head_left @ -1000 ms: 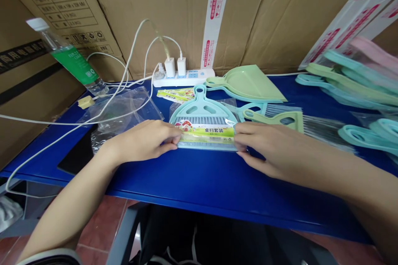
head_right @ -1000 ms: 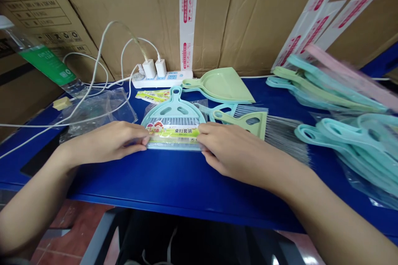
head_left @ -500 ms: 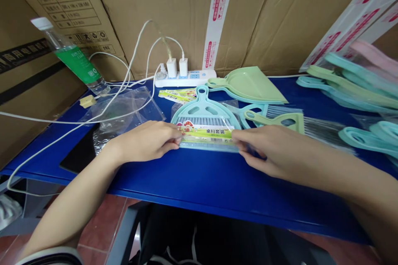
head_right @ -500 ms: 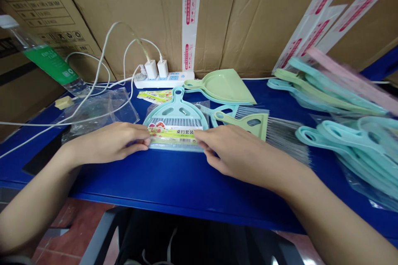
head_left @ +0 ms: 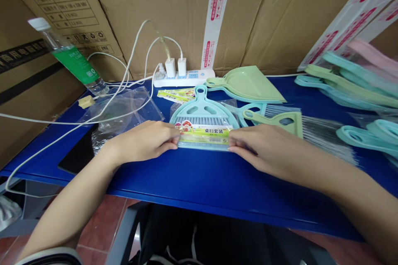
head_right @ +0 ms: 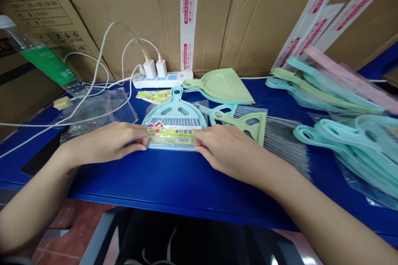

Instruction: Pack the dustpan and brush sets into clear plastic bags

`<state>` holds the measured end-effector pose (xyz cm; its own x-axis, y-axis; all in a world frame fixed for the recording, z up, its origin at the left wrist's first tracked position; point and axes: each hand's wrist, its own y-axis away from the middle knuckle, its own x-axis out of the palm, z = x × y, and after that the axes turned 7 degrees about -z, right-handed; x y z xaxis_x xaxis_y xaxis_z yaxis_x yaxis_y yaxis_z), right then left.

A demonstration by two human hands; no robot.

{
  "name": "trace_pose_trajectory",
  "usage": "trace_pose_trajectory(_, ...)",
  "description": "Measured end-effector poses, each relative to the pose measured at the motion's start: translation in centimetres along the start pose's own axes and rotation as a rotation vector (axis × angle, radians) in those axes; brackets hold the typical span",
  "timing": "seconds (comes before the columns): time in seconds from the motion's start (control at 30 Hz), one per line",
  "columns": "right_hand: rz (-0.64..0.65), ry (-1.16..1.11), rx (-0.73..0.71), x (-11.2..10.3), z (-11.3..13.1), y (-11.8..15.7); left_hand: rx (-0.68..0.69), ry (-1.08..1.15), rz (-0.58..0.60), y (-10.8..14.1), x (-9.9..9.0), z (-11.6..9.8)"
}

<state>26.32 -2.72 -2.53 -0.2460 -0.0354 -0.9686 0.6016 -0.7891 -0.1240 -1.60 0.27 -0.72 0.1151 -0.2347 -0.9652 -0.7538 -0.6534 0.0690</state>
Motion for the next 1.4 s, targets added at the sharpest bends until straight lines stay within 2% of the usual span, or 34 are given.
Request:
trace_pose_trajectory(0.23, 0.017, -0.004, 0.022, 0.1, 0.2, -0.1, 0.003, -0.029, 0.003, 0.0, -0.2, -0.3)
trace_pose_trajectory(0.47, 0.044, -0.005, 0.04, 0.0, 0.2, -0.2, -0.051, -0.085, -0.001, -0.4, 0.2, -0.6)
trace_pose_trajectory(0.67, -0.018, -0.019, 0.032, 0.4, 0.2, -0.1, -0.088, -0.076, -0.021, -0.5, 0.2, -0.9)
trace_pose_trajectory(1.07, -0.036, 0.012, 0.045, 0.3, 0.1, -0.2, -0.038, -0.116, -0.039, -0.4, 0.3, -0.9)
trace_pose_trajectory(1.4, 0.013, 0.069, 0.098, 0.3, 0.1, -0.2, -0.076, -0.148, -0.007, -0.6, 0.2, -1.3)
